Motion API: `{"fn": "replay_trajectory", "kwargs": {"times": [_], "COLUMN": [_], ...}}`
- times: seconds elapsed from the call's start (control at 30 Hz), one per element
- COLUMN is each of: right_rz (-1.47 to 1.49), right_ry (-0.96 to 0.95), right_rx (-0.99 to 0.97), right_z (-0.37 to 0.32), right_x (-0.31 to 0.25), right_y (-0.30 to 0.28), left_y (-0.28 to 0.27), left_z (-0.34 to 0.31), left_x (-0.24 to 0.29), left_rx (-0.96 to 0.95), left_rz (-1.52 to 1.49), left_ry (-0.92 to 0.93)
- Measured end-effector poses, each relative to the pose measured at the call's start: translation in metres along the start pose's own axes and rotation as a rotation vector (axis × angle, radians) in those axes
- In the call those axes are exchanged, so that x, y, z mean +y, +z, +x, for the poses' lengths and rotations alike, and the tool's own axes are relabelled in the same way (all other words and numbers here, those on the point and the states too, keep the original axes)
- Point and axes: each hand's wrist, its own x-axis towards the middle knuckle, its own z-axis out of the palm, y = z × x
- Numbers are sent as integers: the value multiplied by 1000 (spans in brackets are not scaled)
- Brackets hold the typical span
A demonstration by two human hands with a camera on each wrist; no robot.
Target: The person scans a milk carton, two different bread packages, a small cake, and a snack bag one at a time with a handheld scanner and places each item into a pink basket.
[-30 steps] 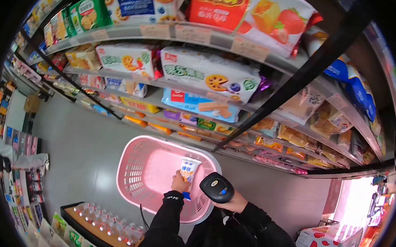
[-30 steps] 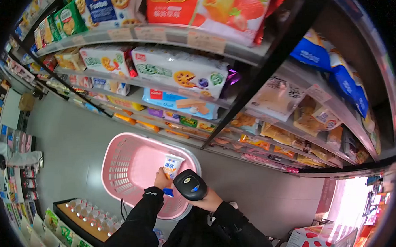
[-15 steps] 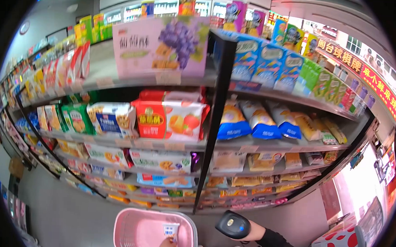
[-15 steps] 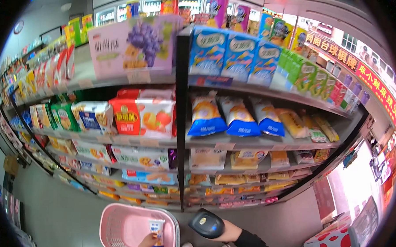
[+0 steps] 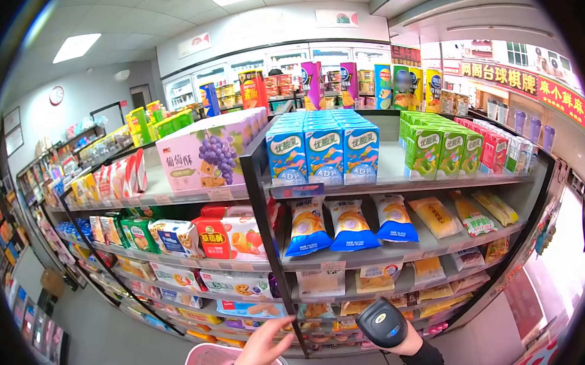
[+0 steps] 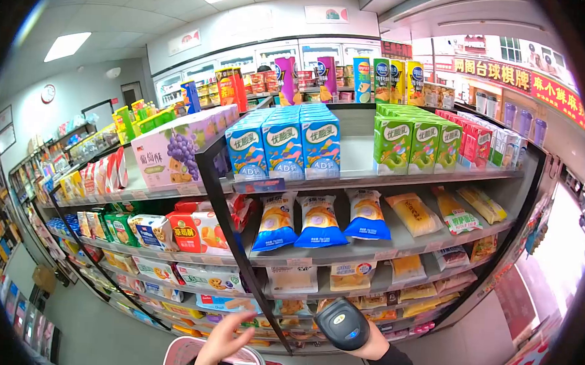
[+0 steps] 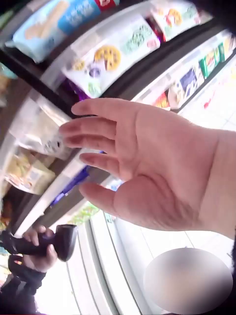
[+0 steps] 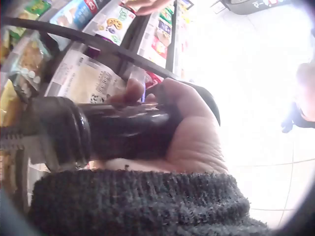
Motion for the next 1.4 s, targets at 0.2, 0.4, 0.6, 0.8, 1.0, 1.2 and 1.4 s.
{"fn": "replay_trajectory", "kwargs": {"times": [0.2, 0.4, 0.6, 0.8, 1.0, 1.2, 1.4], "right_rz": [137, 131, 150, 105, 194, 200, 280], "right_ry": [-124, -132, -137, -180, -130, -83, -108], "right_rx": [-38, -206, -290, -340, -372, -376, -360], "right_z": [7, 7, 6, 14, 20, 21, 21], "right_x": [-13, 12, 29, 40, 50, 43, 45], "right_y": [-48, -83, -108, -121, -117, -105, -88], "left_y": [12, 28, 30, 20, 23, 21, 45], "left_z": [132, 231, 260, 246, 207, 160, 62], "left_x": [47, 24, 6, 7, 66, 96, 80], "left_rx": [230, 159, 14, 230, 313, 350, 597], "left_rz": [230, 728, 683, 544, 684, 622, -312], "left_ry": [132, -296, -495, -393, -369, -252, -105]}}
